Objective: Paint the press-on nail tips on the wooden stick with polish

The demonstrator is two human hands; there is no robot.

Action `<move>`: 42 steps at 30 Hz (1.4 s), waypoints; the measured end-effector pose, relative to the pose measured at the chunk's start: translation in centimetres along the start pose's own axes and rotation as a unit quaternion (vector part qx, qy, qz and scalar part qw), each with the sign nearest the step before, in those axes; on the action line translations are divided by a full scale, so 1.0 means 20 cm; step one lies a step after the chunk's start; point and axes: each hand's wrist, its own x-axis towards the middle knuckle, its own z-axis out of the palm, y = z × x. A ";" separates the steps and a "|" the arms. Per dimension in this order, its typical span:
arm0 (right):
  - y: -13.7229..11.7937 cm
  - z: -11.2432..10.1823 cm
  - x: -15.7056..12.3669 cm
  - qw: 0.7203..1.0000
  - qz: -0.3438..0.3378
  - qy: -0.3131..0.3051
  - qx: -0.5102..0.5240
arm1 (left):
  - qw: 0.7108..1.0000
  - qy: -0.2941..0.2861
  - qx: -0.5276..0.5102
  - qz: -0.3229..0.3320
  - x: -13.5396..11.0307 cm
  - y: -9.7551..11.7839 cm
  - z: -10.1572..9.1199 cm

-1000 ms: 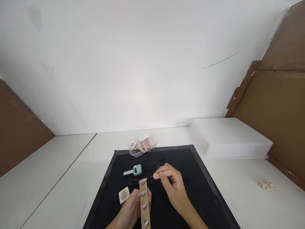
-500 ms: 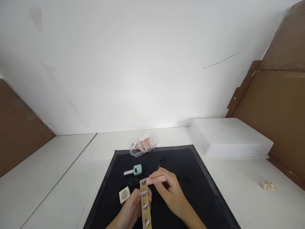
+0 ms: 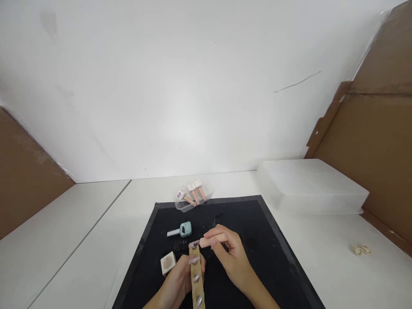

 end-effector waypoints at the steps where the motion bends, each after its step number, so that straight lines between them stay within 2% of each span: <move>1: 0.00 0.00 0.00 1.000 0.004 0.008 -0.005 | 1.000 -0.002 0.001 0.000 0.00 0.00 0.00; 7: 0.02 0.00 0.01 0.994 0.010 0.108 -0.010 | 1.000 -0.007 -0.010 0.008 -0.01 0.00 -0.01; 12: 0.00 0.00 0.00 0.997 -0.021 0.070 -0.011 | 1.000 0.001 -0.009 -0.002 -0.01 0.01 0.00; 15: -0.02 0.00 0.01 0.998 -0.016 0.052 -0.026 | 1.000 0.004 -0.013 0.002 -0.02 0.02 0.01; 22: 0.02 0.00 0.01 0.993 0.006 0.115 -0.010 | 1.000 -0.016 -0.007 -0.003 -0.04 0.04 0.01; 29: 0.00 0.00 -0.01 1.000 0.000 0.003 0.008 | 0.999 -0.025 0.024 0.006 -0.05 0.04 0.00; 32: -0.01 0.01 -0.02 1.000 -0.001 -0.020 -0.018 | 0.999 -0.024 0.032 -0.002 -0.04 0.04 0.00; 35: -0.01 0.01 0.00 1.000 0.001 -0.006 -0.031 | 0.999 -0.022 0.036 -0.019 -0.03 0.03 -0.01; 39: 0.00 0.01 0.01 0.999 0.004 0.045 -0.016 | 0.999 -0.012 0.034 -0.039 0.00 0.02 -0.02; 42: 0.00 0.00 0.01 0.999 -0.007 0.042 0.009 | 0.999 0.002 0.027 -0.044 0.03 -0.01 -0.02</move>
